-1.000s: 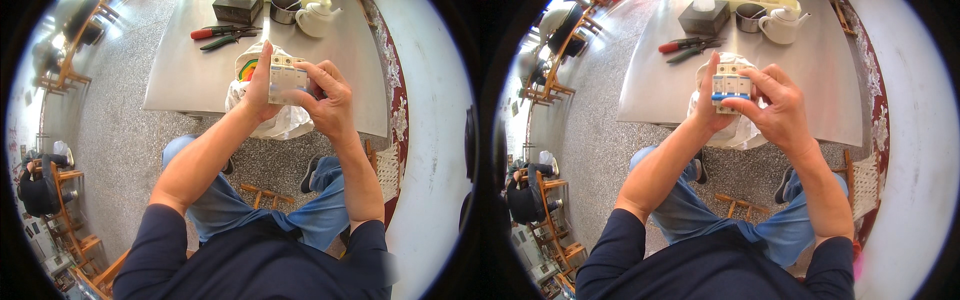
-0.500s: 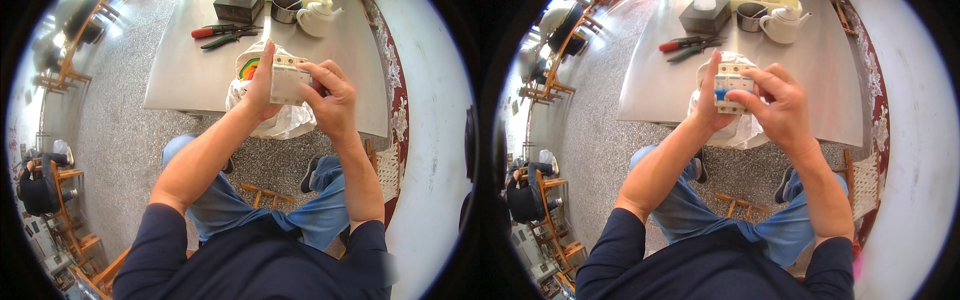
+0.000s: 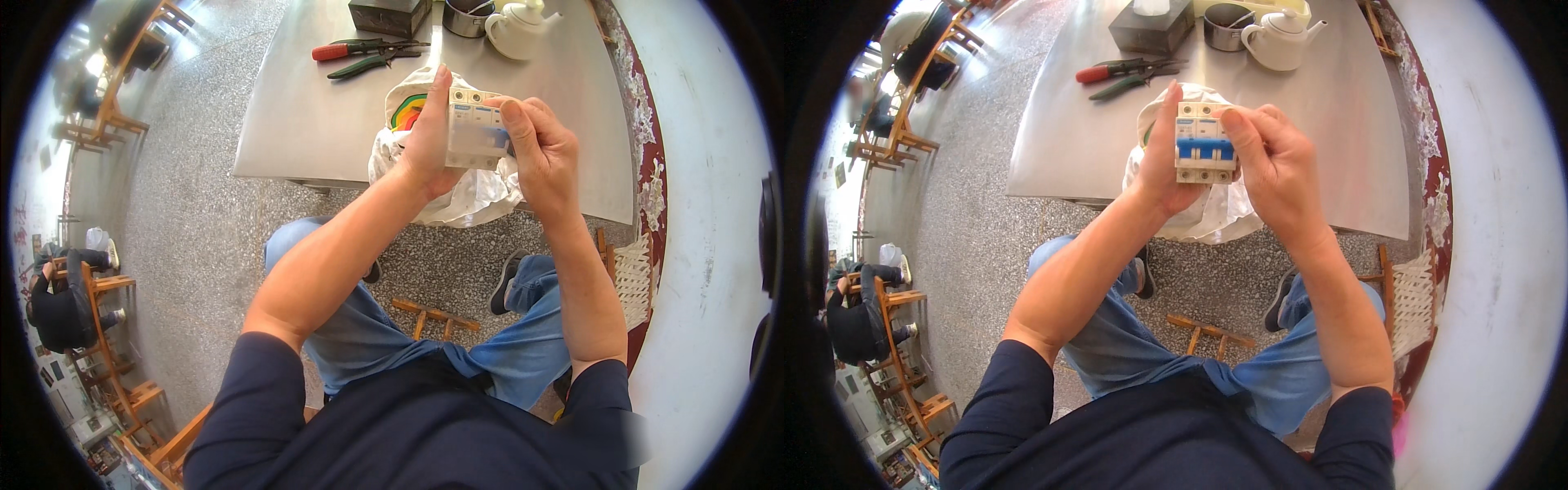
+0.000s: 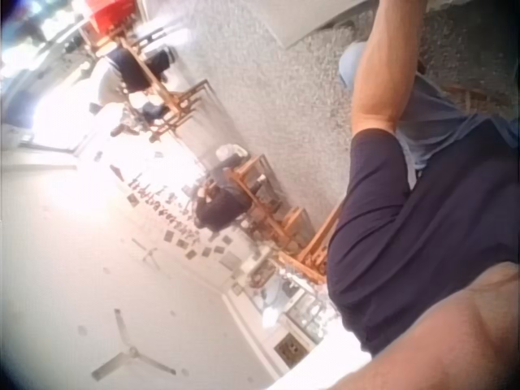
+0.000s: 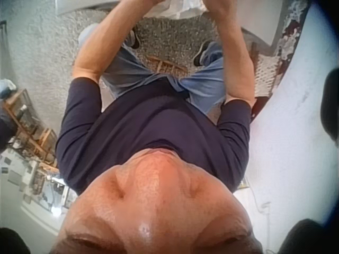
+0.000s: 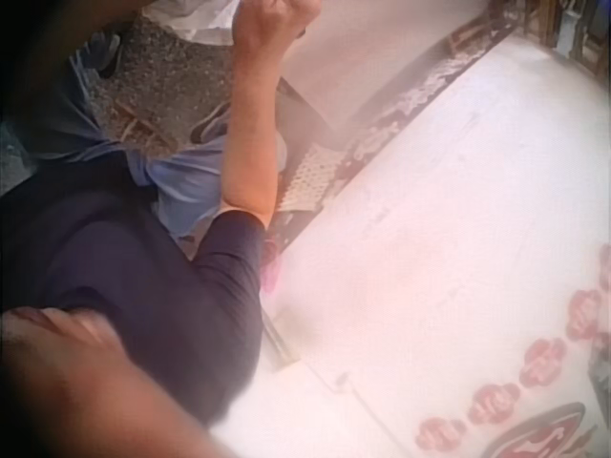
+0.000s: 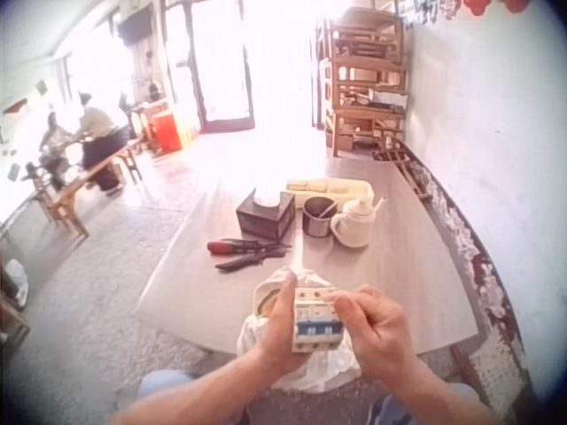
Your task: The person holds a white electrical component and uses a screwdriver to tighten screws on its terminals. The person repeatedly adjusts the component and continues screwing throughout the clip.
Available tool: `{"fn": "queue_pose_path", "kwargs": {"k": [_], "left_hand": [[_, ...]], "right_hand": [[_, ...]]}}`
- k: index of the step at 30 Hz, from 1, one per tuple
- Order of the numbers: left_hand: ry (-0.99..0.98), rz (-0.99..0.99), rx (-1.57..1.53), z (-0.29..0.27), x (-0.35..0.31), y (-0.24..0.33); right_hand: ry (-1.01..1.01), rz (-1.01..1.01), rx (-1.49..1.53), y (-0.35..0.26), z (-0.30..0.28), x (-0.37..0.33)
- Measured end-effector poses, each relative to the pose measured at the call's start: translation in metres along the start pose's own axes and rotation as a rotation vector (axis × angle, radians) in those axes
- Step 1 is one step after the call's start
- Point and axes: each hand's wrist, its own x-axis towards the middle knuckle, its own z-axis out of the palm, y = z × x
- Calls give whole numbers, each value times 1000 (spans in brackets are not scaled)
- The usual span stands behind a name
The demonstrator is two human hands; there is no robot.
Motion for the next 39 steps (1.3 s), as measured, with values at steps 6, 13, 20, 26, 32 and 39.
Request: {"fn": "queue_pose_path", "kwargs": {"k": [6, 13, 20, 26, 32, 39], "left_hand": [[94, 3, 13, 0, 2, -1], [112, -42, 24, -1, 1, 0], [113, -26, 9, -3, 0, 1], [179, 53, -34, -8, 5, 1], [203, 51, 24, -16, 2, -7], [229, 18, -120, -20, -7, -6]], "right_hand": [[0, 135, 41, 0, 3, 1], [-30, 173, 105, 6, 1, 4], [-2, 136, 106, 2, 2, 3], [23, -170, -291, 1, 2, -6], [-56, -80, -269, 3, 14, -8], [94, 80, -28, 12, -2, -4]]}}
